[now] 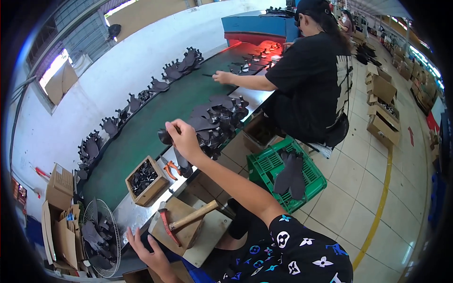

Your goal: Hammering and assembling shoe components onto a sole at a factory workbench.

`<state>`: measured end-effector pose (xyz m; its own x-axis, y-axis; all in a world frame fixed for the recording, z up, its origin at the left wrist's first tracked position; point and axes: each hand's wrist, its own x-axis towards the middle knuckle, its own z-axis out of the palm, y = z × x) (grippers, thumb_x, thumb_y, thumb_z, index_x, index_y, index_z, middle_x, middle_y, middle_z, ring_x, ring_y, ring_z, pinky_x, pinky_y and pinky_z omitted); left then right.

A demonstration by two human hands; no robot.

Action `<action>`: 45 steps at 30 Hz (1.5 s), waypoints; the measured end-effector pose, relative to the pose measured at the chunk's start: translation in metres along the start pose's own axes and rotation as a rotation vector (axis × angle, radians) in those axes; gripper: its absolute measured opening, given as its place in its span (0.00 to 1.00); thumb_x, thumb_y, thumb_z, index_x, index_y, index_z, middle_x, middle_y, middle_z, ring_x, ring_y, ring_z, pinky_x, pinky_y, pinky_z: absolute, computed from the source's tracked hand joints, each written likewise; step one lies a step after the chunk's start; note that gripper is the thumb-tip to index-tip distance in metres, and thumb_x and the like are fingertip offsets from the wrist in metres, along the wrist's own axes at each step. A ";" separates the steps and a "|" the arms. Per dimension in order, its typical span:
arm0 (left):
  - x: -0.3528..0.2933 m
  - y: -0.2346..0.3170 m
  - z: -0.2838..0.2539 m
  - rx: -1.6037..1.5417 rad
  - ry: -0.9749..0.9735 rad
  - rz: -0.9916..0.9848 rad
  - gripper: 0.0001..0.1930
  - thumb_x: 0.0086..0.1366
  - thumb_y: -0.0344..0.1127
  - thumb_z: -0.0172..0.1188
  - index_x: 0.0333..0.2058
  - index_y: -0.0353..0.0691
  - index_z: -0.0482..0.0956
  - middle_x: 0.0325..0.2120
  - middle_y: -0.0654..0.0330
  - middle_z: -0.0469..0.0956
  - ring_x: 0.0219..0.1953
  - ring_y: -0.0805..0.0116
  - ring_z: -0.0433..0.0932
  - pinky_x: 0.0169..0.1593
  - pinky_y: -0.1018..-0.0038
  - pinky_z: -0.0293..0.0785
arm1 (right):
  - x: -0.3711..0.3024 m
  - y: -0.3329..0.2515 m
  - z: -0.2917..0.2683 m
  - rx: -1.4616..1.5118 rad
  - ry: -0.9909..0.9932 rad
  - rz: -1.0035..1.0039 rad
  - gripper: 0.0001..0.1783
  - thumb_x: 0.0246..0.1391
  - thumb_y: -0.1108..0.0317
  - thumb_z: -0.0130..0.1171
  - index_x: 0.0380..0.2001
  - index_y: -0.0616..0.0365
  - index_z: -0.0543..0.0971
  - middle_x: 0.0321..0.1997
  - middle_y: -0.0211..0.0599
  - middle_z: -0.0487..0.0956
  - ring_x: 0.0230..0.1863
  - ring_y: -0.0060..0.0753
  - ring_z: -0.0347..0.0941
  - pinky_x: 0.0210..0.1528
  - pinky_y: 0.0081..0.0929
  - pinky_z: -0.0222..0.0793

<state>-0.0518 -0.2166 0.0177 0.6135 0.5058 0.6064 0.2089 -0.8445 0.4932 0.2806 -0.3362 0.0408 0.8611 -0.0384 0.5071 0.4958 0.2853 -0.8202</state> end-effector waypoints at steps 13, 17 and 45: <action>-0.002 0.044 0.032 -0.423 0.120 0.192 0.33 0.68 0.60 0.54 0.55 0.32 0.70 0.50 0.47 0.75 0.57 0.49 0.73 0.68 0.52 0.58 | -0.158 -0.150 -0.018 0.672 -0.962 0.475 0.13 0.68 0.64 0.55 0.51 0.58 0.73 0.45 0.31 0.76 0.39 0.20 0.76 0.42 0.22 0.73; -0.020 0.043 0.008 -0.649 0.076 -0.118 0.15 0.75 0.36 0.52 0.52 0.30 0.71 0.40 0.50 0.80 0.47 0.59 0.79 0.61 0.59 0.68 | -0.167 -0.117 -0.075 0.574 -0.951 0.482 0.30 0.67 0.52 0.55 0.63 0.62 0.69 0.55 0.44 0.77 0.42 0.31 0.81 0.47 0.28 0.77; -0.328 -0.077 0.024 -0.706 -0.805 -2.169 0.15 0.63 0.36 0.54 0.43 0.31 0.78 0.35 0.49 0.82 0.35 0.63 0.82 0.38 0.62 0.77 | -0.411 -0.054 -0.554 -0.952 -1.277 1.766 0.22 0.52 0.67 0.63 0.50 0.63 0.81 0.48 0.44 0.84 0.44 0.30 0.80 0.46 0.33 0.76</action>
<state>-0.2510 -0.3216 -0.2344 0.0592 -0.0661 -0.9961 0.6030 0.7976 -0.0171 -0.0370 -0.8668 -0.2696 0.0700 0.1342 -0.9885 -0.1263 -0.9817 -0.1422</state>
